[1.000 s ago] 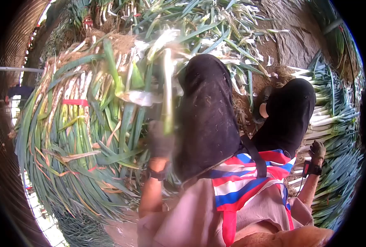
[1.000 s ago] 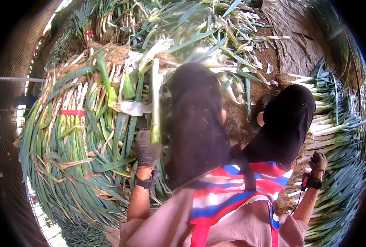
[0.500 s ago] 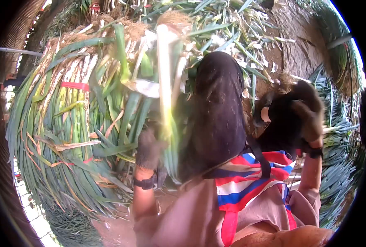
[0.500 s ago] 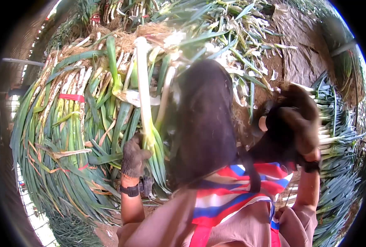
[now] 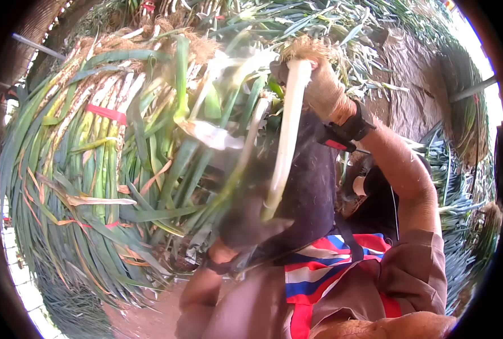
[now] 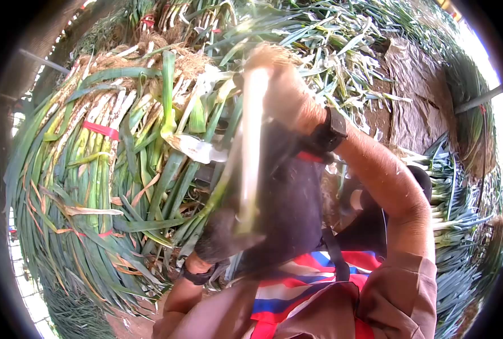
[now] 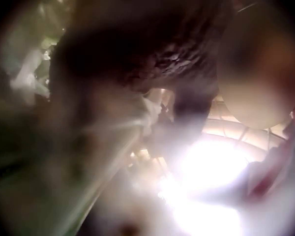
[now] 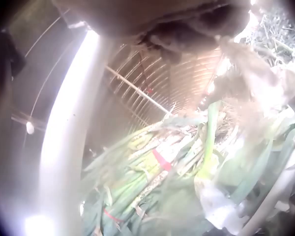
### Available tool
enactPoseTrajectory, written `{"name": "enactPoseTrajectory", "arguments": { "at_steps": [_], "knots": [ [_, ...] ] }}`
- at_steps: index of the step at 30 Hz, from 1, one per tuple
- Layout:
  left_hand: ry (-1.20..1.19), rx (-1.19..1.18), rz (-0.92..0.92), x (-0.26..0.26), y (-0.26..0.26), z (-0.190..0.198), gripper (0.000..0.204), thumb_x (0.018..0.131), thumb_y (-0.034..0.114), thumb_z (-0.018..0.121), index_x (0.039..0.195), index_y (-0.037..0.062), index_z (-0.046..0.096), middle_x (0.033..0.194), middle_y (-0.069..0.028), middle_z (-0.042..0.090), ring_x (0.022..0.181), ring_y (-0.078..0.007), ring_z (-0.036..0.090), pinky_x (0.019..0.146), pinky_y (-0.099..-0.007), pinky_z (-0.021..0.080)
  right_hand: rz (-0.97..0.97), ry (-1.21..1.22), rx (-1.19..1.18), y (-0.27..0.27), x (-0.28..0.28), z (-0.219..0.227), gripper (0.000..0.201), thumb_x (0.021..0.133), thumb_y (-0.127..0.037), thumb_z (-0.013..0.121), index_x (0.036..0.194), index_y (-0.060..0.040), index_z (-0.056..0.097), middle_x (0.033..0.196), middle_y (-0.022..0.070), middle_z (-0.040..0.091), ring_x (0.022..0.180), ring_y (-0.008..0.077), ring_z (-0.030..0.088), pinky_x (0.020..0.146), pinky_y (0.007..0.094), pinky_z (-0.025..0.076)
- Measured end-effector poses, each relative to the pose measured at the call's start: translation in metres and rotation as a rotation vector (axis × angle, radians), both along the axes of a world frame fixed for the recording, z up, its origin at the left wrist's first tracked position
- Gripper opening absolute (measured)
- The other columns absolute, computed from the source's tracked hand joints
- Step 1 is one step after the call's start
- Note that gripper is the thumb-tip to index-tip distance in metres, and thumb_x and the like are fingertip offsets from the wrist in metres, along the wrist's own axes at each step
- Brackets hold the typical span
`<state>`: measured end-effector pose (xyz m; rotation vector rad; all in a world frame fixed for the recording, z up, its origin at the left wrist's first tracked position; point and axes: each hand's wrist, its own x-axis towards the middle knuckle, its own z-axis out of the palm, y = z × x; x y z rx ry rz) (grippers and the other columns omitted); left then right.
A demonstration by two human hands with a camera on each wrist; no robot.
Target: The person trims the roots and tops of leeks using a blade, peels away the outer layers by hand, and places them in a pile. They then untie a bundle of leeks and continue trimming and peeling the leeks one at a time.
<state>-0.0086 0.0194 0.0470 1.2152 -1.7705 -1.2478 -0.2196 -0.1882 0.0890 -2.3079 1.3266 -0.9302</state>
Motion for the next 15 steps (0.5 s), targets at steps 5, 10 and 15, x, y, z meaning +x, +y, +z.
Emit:
{"name": "enactPoseTrajectory", "arguments": {
  "at_steps": [5,10,15],
  "knots": [
    [-0.315,-0.113,0.001,0.008,0.014,-0.008,0.037,0.074,0.018,0.075,0.105,0.0024,0.061,0.091,-0.0131,0.065,0.081,-0.0223,0.063,0.073,-0.0358,0.050,-0.485,0.909,-0.126,-0.083,-0.107,0.039,0.037,0.078,-0.015,0.065,0.113,-0.0070,0.060,0.108,0.0056,0.064,0.095,0.0167,0.062,0.077,0.0280,0.052],
    [-0.365,0.413,0.257,0.057,0.008,0.006,0.031,0.072,0.026,0.074,0.085,-0.0002,0.065,0.070,-0.0139,0.064,0.062,-0.0216,0.063,0.057,-0.0346,0.050,-0.269,1.564,-0.456,-0.131,-0.184,0.032,0.048,0.077,-0.029,0.071,0.120,-0.0118,0.058,0.113,0.0021,0.064,0.104,0.0155,0.062,0.084,0.0288,0.052],
    [-0.805,0.126,0.313,0.049,-0.039,-0.055,0.043,0.075,0.043,0.069,0.087,0.0015,0.066,0.069,-0.0176,0.065,0.059,-0.0309,0.062,0.058,-0.0406,0.051,-0.313,0.397,0.246,-0.065,-0.126,-0.011,0.049,0.075,-0.023,0.075,0.118,-0.0061,0.057,0.110,0.0078,0.065,0.103,0.0191,0.062,0.089,0.0299,0.050]
  ]
}}
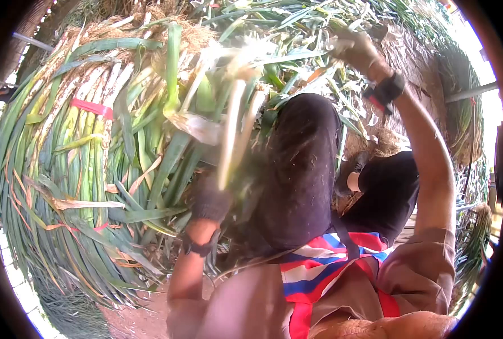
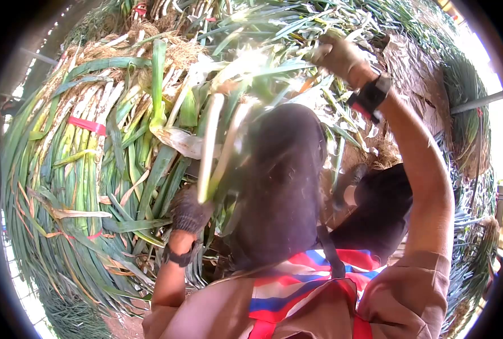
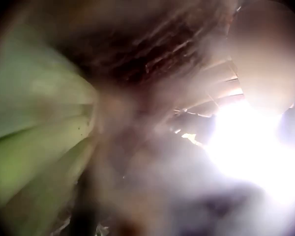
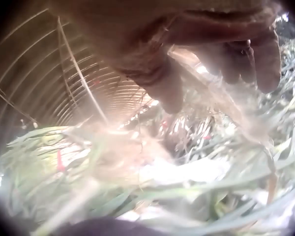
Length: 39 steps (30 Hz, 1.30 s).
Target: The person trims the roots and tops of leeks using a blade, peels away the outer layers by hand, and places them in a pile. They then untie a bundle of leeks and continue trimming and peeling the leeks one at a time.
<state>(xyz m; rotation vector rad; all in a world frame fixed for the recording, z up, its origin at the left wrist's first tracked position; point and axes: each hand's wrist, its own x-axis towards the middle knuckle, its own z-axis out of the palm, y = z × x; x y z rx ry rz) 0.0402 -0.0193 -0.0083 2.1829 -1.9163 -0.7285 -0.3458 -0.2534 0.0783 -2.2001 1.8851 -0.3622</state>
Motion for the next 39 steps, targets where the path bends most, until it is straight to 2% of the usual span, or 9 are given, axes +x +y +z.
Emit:
{"name": "enactPoseTrajectory", "arguments": {
  "at_steps": [7,12,18,22,25,29,32,35,39],
  "knots": [
    [0.115,0.017,-0.045,0.008,0.002,-0.038,0.032,0.078,0.032,0.068,0.092,0.0031,0.067,0.076,-0.0163,0.067,0.067,-0.0232,0.064,0.061,-0.0372,0.051,0.214,-0.195,0.148,0.062,0.062,-0.020,0.057,0.069,-0.015,0.078,0.118,0.0013,0.056,0.109,0.0180,0.065,0.102,0.0264,0.063,0.090,0.0344,0.050],
    [0.570,0.309,0.074,0.025,0.000,0.069,0.027,0.071,0.018,0.073,0.089,0.0003,0.064,0.071,-0.0111,0.060,0.064,-0.0198,0.057,0.056,-0.0348,0.045,0.364,-0.199,0.119,0.065,0.059,0.010,0.078,0.062,-0.010,0.078,0.131,0.0028,0.045,0.120,0.0223,0.059,0.112,0.0332,0.058,0.096,0.0369,0.047],
    [0.543,0.234,0.021,0.042,0.026,0.075,0.049,0.066,0.026,0.083,0.094,-0.0050,0.057,0.084,-0.0135,0.053,0.079,-0.0245,0.054,0.073,-0.0395,0.045,0.575,-0.235,-0.260,0.063,0.111,0.008,0.085,0.059,-0.003,0.075,0.135,0.0058,0.038,0.124,0.0226,0.056,0.109,0.0296,0.059,0.092,0.0347,0.051],
    [0.941,0.315,0.038,0.030,0.032,0.070,0.046,0.067,0.018,0.083,0.102,-0.0004,0.060,0.087,-0.0068,0.064,0.079,-0.0155,0.059,0.072,-0.0291,0.050,0.411,-0.480,0.666,0.081,0.136,0.040,0.046,0.069,-0.020,0.074,0.104,0.0048,0.058,0.092,0.0108,0.065,0.079,0.0209,0.063,0.071,0.0351,0.051],
    [0.925,0.350,-0.120,0.037,0.049,0.057,0.046,0.065,0.017,0.084,0.103,0.0000,0.063,0.089,-0.0057,0.066,0.078,-0.0136,0.062,0.070,-0.0290,0.052,0.716,-0.238,-0.542,0.040,0.102,-0.042,0.033,0.071,-0.011,0.065,0.105,-0.0070,0.062,0.095,0.0069,0.065,0.087,0.0172,0.062,0.078,0.0298,0.049],
    [0.936,0.433,-0.152,0.047,0.074,0.061,0.046,0.062,0.020,0.084,0.098,0.0005,0.064,0.083,-0.0036,0.066,0.073,-0.0117,0.061,0.066,-0.0261,0.051,-0.021,0.056,-0.016,-0.058,0.012,0.021,0.029,0.073,-0.022,0.072,0.095,-0.0038,0.066,0.080,0.0090,0.065,0.066,0.0199,0.065,0.057,0.0303,0.050],
    [0.965,0.527,0.223,0.052,0.082,0.068,0.046,0.061,0.021,0.083,0.098,0.0019,0.062,0.083,-0.0037,0.065,0.071,-0.0122,0.060,0.064,-0.0274,0.051,-0.001,0.160,0.349,-0.097,-0.008,0.033,0.043,0.071,-0.032,0.076,0.101,-0.0028,0.065,0.087,0.0122,0.065,0.075,0.0240,0.065,0.065,0.0337,0.052],
    [1.043,0.474,0.352,0.055,0.071,0.053,0.041,0.061,0.014,0.077,0.097,0.0014,0.062,0.082,-0.0034,0.063,0.074,-0.0137,0.060,0.070,-0.0281,0.050,-0.009,0.560,0.262,-0.032,0.039,0.036,0.065,0.071,-0.038,0.076,0.124,-0.0060,0.057,0.116,0.0174,0.062,0.108,0.0335,0.059,0.093,0.0396,0.048],
    [1.047,0.528,0.337,0.045,0.056,0.059,0.040,0.060,0.011,0.074,0.097,0.0012,0.063,0.084,-0.0047,0.064,0.076,-0.0149,0.060,0.072,-0.0273,0.049,-0.021,0.200,-0.147,-0.015,0.032,0.029,0.047,0.085,-0.049,0.060,0.078,-0.0037,0.071,0.067,0.0172,0.062,0.060,0.0339,0.061,0.062,0.0426,0.051]
  ]
}}
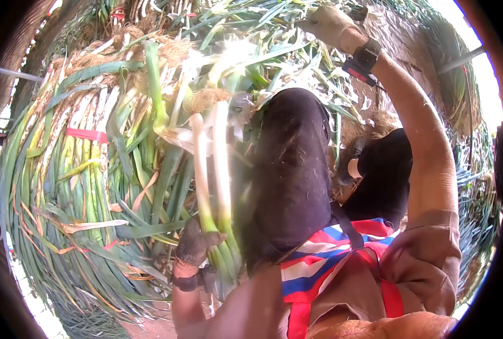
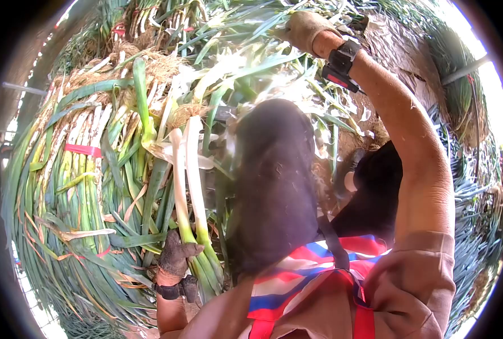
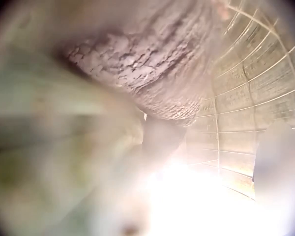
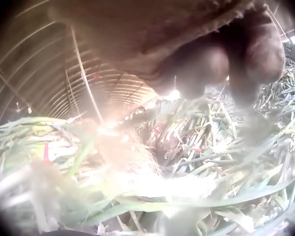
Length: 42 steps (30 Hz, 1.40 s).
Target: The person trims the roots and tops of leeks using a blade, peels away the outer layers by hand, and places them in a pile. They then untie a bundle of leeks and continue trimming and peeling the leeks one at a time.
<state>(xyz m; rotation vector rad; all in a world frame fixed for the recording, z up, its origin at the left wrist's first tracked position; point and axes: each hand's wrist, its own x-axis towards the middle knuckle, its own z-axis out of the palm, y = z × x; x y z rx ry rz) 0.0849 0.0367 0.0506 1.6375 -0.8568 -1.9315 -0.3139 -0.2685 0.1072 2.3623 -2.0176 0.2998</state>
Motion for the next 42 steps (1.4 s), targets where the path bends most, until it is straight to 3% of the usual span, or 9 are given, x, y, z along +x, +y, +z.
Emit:
{"name": "enactPoseTrajectory", "arguments": {
  "at_steps": [6,14,20,24,27,30,33,37,42],
  "knots": [
    [0.035,0.008,-0.109,-0.019,-0.011,0.015,0.046,0.059,0.014,0.075,0.100,0.0024,0.059,0.087,-0.0051,0.064,0.076,-0.0148,0.060,0.070,-0.0263,0.048,0.400,-0.207,-0.282,0.088,0.019,-0.004,0.067,0.065,-0.013,0.077,0.126,-0.0025,0.053,0.125,0.0155,0.057,0.110,0.0320,0.058,0.092,0.0411,0.049],
    [0.053,-0.233,-0.202,-0.053,-0.011,0.025,0.048,0.057,0.014,0.079,0.099,-0.0010,0.062,0.087,-0.0082,0.066,0.078,-0.0173,0.063,0.072,-0.0289,0.050,0.296,-0.706,-0.325,0.160,0.045,-0.033,0.083,0.059,-0.011,0.082,0.130,-0.0003,0.040,0.117,0.0231,0.055,0.110,0.0333,0.056,0.087,0.0439,0.048],
    [-0.082,-0.291,-0.447,-0.069,-0.007,0.040,0.048,0.064,0.018,0.076,0.105,-0.0020,0.060,0.092,-0.0114,0.065,0.085,-0.0216,0.062,0.079,-0.0333,0.050,0.287,-1.259,0.441,0.151,0.047,-0.031,0.032,0.070,-0.024,0.077,0.094,-0.0037,0.071,0.090,0.0153,0.070,0.079,0.0277,0.066,0.074,0.0374,0.053],
    [-0.235,-0.258,-0.490,-0.064,0.003,0.035,0.053,0.064,0.023,0.074,0.107,-0.0032,0.058,0.096,-0.0135,0.063,0.088,-0.0236,0.061,0.081,-0.0341,0.048,-0.247,-1.234,0.237,0.061,-0.063,-0.058,0.010,0.073,-0.021,0.072,0.071,-0.0110,0.069,0.066,0.0047,0.063,0.062,0.0202,0.062,0.049,0.0347,0.047],
    [-0.307,-0.240,-0.514,-0.068,-0.002,0.028,0.057,0.064,0.027,0.073,0.109,-0.0041,0.056,0.098,-0.0151,0.062,0.091,-0.0251,0.059,0.083,-0.0347,0.047,-0.530,-0.393,0.070,0.066,-0.105,-0.067,0.015,0.079,-0.019,0.063,0.087,-0.0149,0.076,0.084,0.0007,0.071,0.073,0.0203,0.068,0.054,0.0354,0.051],
    [-0.351,-0.269,-0.575,-0.105,-0.027,0.011,0.061,0.065,0.031,0.072,0.111,-0.0050,0.055,0.101,-0.0167,0.060,0.094,-0.0266,0.058,0.085,-0.0353,0.045,-0.114,0.078,-0.126,0.093,-0.103,-0.108,0.030,0.070,-0.015,0.064,0.096,0.0010,0.068,0.096,0.0139,0.067,0.088,0.0303,0.065,0.072,0.0379,0.054],
    [-0.356,-0.321,-0.657,-0.151,-0.051,-0.011,0.065,0.065,0.034,0.071,0.112,-0.0059,0.053,0.104,-0.0183,0.059,0.097,-0.0281,0.056,0.087,-0.0359,0.044,0.231,-0.620,-0.548,0.194,-0.041,-0.027,0.022,0.076,-0.004,0.052,0.097,0.0014,0.054,0.087,0.0143,0.060,0.079,0.0320,0.060,0.075,0.0420,0.049],
    [-0.371,-0.425,-0.764,-0.208,-0.070,-0.026,0.071,0.065,0.039,0.070,0.115,-0.0071,0.051,0.107,-0.0204,0.057,0.100,-0.0301,0.054,0.090,-0.0367,0.042,0.792,0.000,-0.657,0.251,-0.002,-0.026,0.027,0.071,-0.023,0.061,0.087,-0.0027,0.064,0.082,0.0108,0.064,0.089,0.0283,0.061,0.094,0.0589,0.036],
    [-0.439,-0.550,-0.827,-0.249,-0.084,-0.041,0.078,0.066,0.046,0.068,0.118,-0.0087,0.049,0.111,-0.0230,0.055,0.105,-0.0327,0.052,0.093,-0.0377,0.040,0.515,-0.154,-0.327,0.303,-0.088,-0.017,0.025,0.057,-0.023,0.068,0.069,-0.0020,0.062,0.068,0.0139,0.063,0.062,0.0290,0.064,0.055,0.0446,0.051]
  ]
}}
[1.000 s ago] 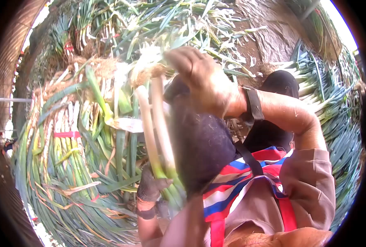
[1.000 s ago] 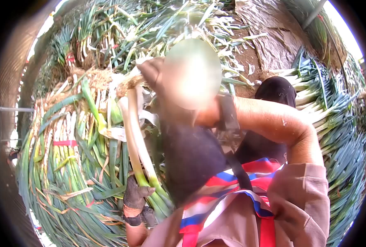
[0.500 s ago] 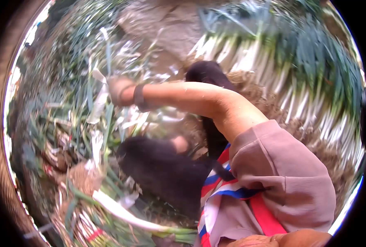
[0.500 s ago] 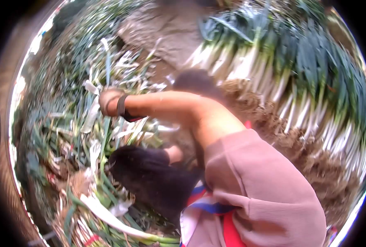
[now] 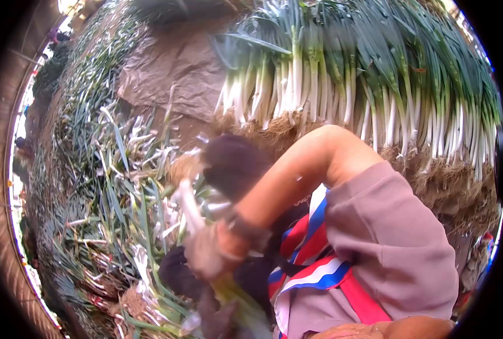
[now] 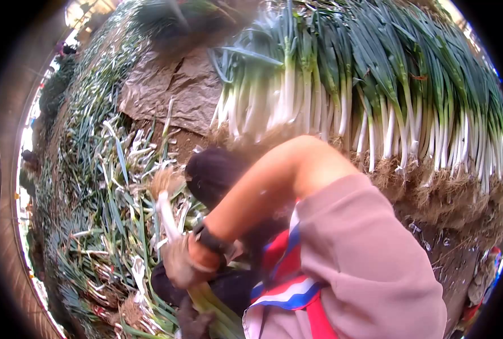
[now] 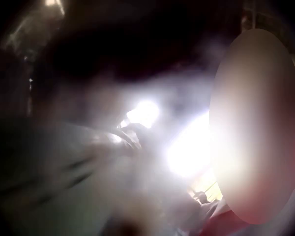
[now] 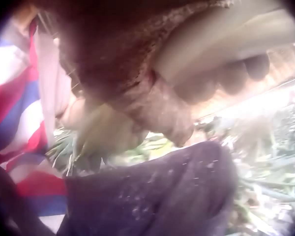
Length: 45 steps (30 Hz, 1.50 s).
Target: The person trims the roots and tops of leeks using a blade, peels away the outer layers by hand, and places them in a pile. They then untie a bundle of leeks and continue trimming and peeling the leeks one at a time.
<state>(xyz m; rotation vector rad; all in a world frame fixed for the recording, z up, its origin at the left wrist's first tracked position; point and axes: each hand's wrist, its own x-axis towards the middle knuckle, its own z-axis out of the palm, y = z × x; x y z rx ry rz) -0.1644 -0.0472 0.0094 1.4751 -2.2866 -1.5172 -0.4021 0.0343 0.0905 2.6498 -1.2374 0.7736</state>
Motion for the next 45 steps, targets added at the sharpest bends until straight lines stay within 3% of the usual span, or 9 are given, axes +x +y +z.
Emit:
{"name": "enactPoseTrajectory", "arguments": {
  "at_steps": [4,5,9,16,24,29,31,39,45],
  "knots": [
    [-0.074,-0.126,0.000,-0.014,-0.015,-0.022,0.084,0.066,0.051,0.067,0.120,-0.0099,0.047,0.115,-0.0251,0.053,0.109,-0.0347,0.050,0.096,-0.0385,0.038,-0.481,-0.161,-0.361,0.050,-0.119,-0.011,0.017,0.075,-0.021,0.061,0.083,-0.0059,0.059,0.078,0.0086,0.059,0.075,0.0276,0.061,0.064,0.0374,0.050],
    [-0.099,-0.163,0.004,-0.014,-0.020,-0.028,0.085,0.066,0.052,0.066,0.121,-0.0102,0.046,0.116,-0.0256,0.052,0.110,-0.0352,0.049,0.097,-0.0387,0.038,-0.837,-0.078,0.306,0.079,-0.139,0.044,0.022,0.069,-0.021,0.067,0.083,-0.0059,0.060,0.078,0.0081,0.062,0.075,0.0277,0.063,0.064,0.0384,0.051],
    [-0.209,-0.311,0.035,-0.008,-0.042,-0.053,0.091,0.066,0.057,0.065,0.123,-0.0114,0.044,0.119,-0.0277,0.050,0.113,-0.0372,0.047,0.099,-0.0395,0.036,-1.676,-0.730,0.108,0.154,-0.229,-0.027,0.026,0.078,-0.019,0.070,0.097,-0.0043,0.062,0.081,0.0102,0.066,0.063,0.0214,0.063,0.057,0.0316,0.055],
    [-0.497,-0.596,0.177,0.066,-0.086,-0.092,0.102,0.067,0.066,0.062,0.127,-0.0136,0.041,0.125,-0.0314,0.047,0.120,-0.0407,0.044,0.104,-0.0409,0.033,-2.293,-0.353,0.423,0.210,-0.315,-0.182,0.031,0.084,-0.027,0.067,0.102,-0.0022,0.061,0.088,0.0115,0.066,0.072,0.0214,0.062,0.063,0.0301,0.054],
    [-0.948,-0.571,0.626,0.300,-0.038,-0.048,0.115,0.068,0.076,0.059,0.132,-0.0160,0.037,0.132,-0.0356,0.043,0.127,-0.0447,0.040,0.109,-0.0425,0.029,-2.126,0.060,0.245,0.274,-0.355,-0.287,0.041,0.088,-0.036,0.060,0.108,0.0008,0.062,0.100,0.0154,0.065,0.090,0.0268,0.062,0.078,0.0354,0.051],
    [-0.943,-0.520,0.796,0.281,-0.052,-0.035,0.122,0.059,0.074,0.068,0.141,-0.0072,0.028,0.144,-0.0332,0.029,0.136,-0.0440,0.027,0.112,-0.0489,0.022,-2.046,0.033,0.376,0.248,-0.374,-0.242,0.071,0.084,-0.048,0.065,0.128,0.0059,0.050,0.125,0.0213,0.058,0.117,0.0322,0.054,0.100,0.0389,0.040],
    [-0.898,-0.526,0.800,0.287,-0.059,-0.039,0.123,0.058,0.072,0.070,0.142,-0.0050,0.025,0.144,-0.0337,0.028,0.135,-0.0458,0.027,0.112,-0.0492,0.021,-1.702,-0.577,0.210,0.205,-0.360,-0.205,0.051,0.086,-0.022,0.071,0.126,0.0043,0.052,0.118,0.0127,0.063,0.106,0.0206,0.059,0.095,0.0307,0.044],
    [-0.946,-0.582,0.603,0.242,-0.040,-0.039,0.120,0.061,0.071,0.069,0.142,-0.0058,0.025,0.148,-0.0314,0.022,0.136,-0.0482,0.024,0.109,-0.0550,0.022,-0.705,-0.749,0.033,-0.020,-0.143,-0.003,0.040,0.088,-0.004,0.065,0.126,-0.0034,0.055,0.118,0.0067,0.062,0.101,0.0124,0.060,0.086,0.0256,0.048],
    [-0.919,-0.549,0.557,0.200,-0.031,-0.020,0.120,0.063,0.072,0.068,0.143,-0.0044,0.023,0.148,-0.0274,0.023,0.135,-0.0442,0.025,0.107,-0.0546,0.026,-0.466,-0.679,0.305,-0.117,-0.051,-0.016,0.044,0.080,-0.003,0.071,0.121,-0.0044,0.057,0.106,0.0069,0.065,0.094,0.0138,0.060,0.084,0.0259,0.048]
  ]
}}
